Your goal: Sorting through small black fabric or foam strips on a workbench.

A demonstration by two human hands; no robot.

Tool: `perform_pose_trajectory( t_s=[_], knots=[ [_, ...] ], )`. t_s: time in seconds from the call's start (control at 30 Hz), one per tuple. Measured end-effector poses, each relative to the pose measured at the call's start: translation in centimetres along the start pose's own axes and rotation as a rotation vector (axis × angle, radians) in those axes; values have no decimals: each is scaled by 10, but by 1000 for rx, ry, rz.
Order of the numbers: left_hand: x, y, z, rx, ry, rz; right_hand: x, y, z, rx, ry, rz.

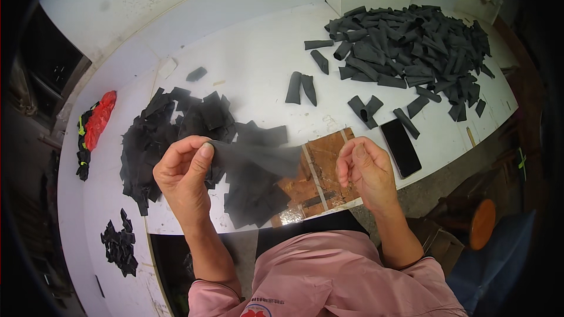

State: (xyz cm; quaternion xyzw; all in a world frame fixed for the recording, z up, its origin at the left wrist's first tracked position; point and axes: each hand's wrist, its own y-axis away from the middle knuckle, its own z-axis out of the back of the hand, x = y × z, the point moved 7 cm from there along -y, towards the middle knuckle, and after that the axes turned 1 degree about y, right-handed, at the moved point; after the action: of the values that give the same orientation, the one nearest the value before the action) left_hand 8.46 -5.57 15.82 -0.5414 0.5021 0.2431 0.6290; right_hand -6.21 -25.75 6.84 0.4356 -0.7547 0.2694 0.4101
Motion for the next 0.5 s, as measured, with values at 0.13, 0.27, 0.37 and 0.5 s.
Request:
perform_pose_trajectory(
  t_s=[0.13,0.27,0.37,0.5],
  knots=[
    [0,0,-2,14,-96,-2,4,-2,-1,3,206,42],
    [1,1,-12,3,-146,-2,6,-3,-9,53,444,96],
    [-9,0,-13,-42,-124,-92,13,-4,-20,84,482,178],
    [-18,0,-8,-59,-151,-129,14,-6,-20,96,474,150]
  ],
)
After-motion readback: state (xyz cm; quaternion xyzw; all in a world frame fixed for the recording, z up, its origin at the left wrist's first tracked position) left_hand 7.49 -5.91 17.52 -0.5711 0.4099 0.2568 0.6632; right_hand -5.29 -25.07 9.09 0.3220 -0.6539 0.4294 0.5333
